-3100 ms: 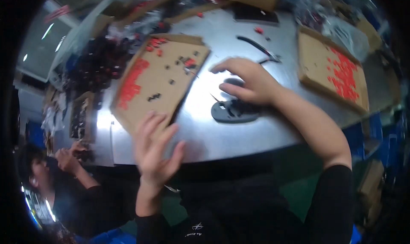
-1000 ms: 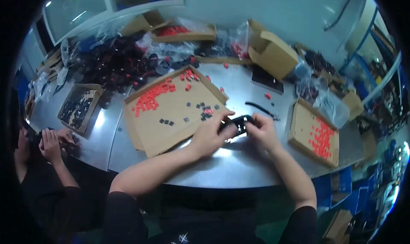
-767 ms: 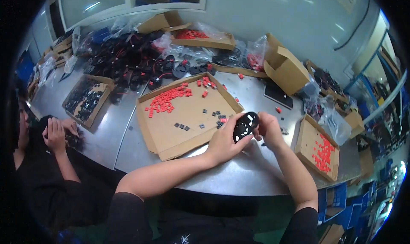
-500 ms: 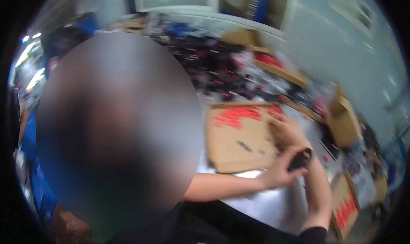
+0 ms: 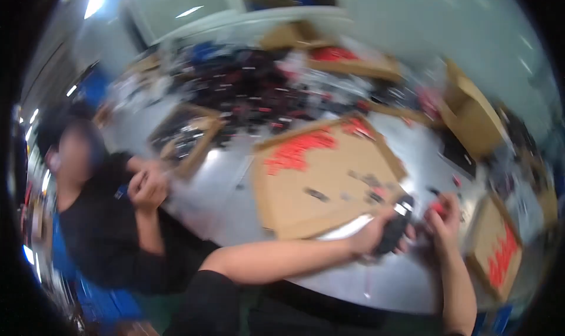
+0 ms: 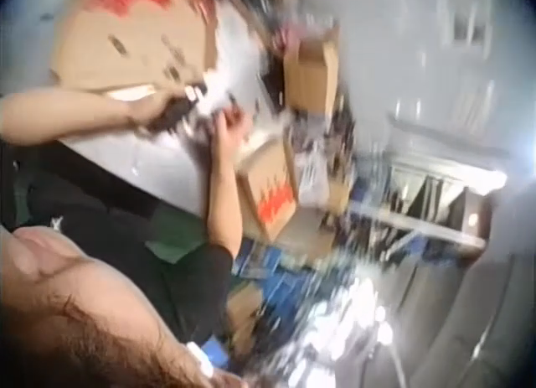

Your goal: Assembling components of a remote control device, including inserting buttons and using pliers for precision fitting at a manufacturing workstation.

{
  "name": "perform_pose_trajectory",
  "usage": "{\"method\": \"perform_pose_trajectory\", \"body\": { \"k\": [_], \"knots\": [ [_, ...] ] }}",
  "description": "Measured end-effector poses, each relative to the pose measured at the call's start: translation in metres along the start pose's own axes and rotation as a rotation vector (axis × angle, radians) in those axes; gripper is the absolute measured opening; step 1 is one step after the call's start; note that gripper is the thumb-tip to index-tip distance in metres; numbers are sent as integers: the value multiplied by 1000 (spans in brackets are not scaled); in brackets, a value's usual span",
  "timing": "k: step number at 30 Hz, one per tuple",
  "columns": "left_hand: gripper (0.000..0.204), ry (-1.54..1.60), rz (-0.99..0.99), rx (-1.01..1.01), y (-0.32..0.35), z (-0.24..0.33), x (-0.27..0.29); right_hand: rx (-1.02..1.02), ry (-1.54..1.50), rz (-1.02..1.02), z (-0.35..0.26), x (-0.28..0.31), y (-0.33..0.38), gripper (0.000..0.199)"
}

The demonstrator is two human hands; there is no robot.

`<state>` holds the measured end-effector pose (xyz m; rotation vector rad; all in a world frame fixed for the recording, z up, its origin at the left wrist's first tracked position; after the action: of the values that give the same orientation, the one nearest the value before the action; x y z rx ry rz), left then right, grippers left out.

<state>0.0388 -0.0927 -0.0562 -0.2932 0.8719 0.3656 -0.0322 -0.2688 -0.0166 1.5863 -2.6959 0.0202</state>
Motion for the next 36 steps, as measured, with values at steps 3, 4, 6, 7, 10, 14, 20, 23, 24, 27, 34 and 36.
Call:
{"method": "perform_pose_trajectory", "body": {
  "k": [3,4,6,7,10,14,20,23,24,27,34,36],
  "knots": [
    [63,-146,48,71,1,23,-6,215,53,-73,-19,-7,-1,21],
    [60,-47,28,52,2,28,-4,219,55,-32,-24,-16,1,21],
    [67,-78,-51,32,1,37,-11,160,11,-69,-28,-22,9,20],
    [70,-74,-55,59,0,39,-17,131,-55,-101,-24,-21,11,18],
    [76,-162,-46,70,-1,38,-28,240,47,-91,-32,-19,23,22],
    [75,-285,-57,142,2,32,-36,530,220,-142,-50,-27,36,16],
    [73,-313,1,138,8,30,-31,568,369,-104,-51,-34,39,16],
    [75,-395,-12,83,6,34,-39,527,357,-98,-44,-34,35,17],
    [75,-393,-8,78,8,34,-43,528,358,-105,-45,-34,35,17],
    [79,-530,8,50,12,35,-47,566,420,-136,-49,-35,35,17],
    [78,-581,26,24,13,38,-44,653,414,-122,-59,-34,38,16],
    [73,-547,20,37,12,41,-31,648,407,-122,-60,-33,38,15]
  ]
}}
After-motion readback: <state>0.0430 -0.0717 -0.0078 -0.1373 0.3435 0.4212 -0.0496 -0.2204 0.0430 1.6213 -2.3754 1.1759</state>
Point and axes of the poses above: each hand's wrist, its own y-axis away from the middle knuckle, its own x-axis out of the back of the hand, z = x × y, the point moved 5 cm from there along -y, towards the middle knuckle, and after that the axes turned 9 degrees about -x, right-handed, at the moved point
